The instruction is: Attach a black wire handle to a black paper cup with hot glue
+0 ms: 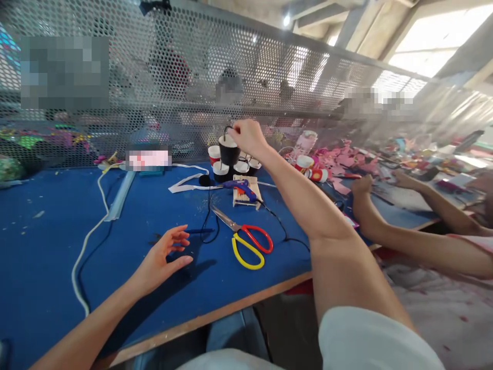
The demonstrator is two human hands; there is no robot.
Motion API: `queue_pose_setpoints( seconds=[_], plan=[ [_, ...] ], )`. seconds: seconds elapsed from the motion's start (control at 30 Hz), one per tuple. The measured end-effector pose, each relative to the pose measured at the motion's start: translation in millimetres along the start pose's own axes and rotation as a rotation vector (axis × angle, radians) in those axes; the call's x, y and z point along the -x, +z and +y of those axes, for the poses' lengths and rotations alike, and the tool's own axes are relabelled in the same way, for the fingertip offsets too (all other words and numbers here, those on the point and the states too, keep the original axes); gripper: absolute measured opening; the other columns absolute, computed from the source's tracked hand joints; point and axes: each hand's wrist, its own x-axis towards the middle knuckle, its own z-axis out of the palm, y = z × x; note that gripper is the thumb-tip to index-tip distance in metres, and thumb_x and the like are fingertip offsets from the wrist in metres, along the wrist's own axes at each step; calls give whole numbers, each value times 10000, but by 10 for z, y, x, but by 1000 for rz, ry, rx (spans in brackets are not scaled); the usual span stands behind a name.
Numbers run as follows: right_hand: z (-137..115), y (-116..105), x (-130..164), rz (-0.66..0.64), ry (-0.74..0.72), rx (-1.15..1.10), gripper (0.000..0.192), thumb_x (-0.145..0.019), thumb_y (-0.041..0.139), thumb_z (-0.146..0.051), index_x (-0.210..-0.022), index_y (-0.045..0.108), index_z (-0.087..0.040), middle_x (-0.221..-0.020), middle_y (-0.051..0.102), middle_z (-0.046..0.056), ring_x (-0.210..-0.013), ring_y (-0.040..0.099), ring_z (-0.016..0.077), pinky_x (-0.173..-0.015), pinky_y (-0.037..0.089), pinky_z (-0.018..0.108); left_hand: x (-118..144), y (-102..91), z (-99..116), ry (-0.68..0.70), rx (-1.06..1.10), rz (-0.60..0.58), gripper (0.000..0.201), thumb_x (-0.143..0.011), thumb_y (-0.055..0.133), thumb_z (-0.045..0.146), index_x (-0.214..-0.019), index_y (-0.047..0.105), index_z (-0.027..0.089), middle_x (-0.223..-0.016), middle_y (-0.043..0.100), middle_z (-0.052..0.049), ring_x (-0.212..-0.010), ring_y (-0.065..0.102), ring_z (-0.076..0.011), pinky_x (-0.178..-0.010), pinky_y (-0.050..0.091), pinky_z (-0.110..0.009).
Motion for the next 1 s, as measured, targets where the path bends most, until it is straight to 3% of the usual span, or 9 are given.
queue_pose_setpoints(
  seconds=[0.17,0.3,0.6,1.0],
  plan=[
    [307,420,-388,-10,122,204,270,-845,456,-263,-840,667,-94,-856,654,114,-830,569,205,-742,406,287,-3,8,4,-44,-22,12,591,-754,635,319,-1272,371,212,-1161,517,-92,-1010,552,-190,-916,462,-433],
    [449,658,-523,-18,210,213,286,-841,443,-245,-873,681,-90,-874,673,124,-822,593,210,-702,427,276,3,10,7,-51,-40,-4,577,-765,626,300,-1276,373,209,-1164,518,-95,-1014,552,-187,-918,464,-429],
    [586,770,-657,-11,237,227,331,-868,401,-246,-932,674,-69,-948,663,178,-914,600,243,-763,446,317,27,39,-9,-32,-73,-36,555,-767,629,278,-1266,395,221,-1159,532,-87,-1008,561,-182,-921,472,-419],
    [625,968,-593,-146,195,256,312,-829,468,-280,-931,684,-79,-927,681,169,-870,607,240,-745,456,312,26,34,3,-18,-119,-71,518,-769,639,281,-1242,433,233,-1154,523,-72,-995,555,-175,-906,480,-393]
  ],
)
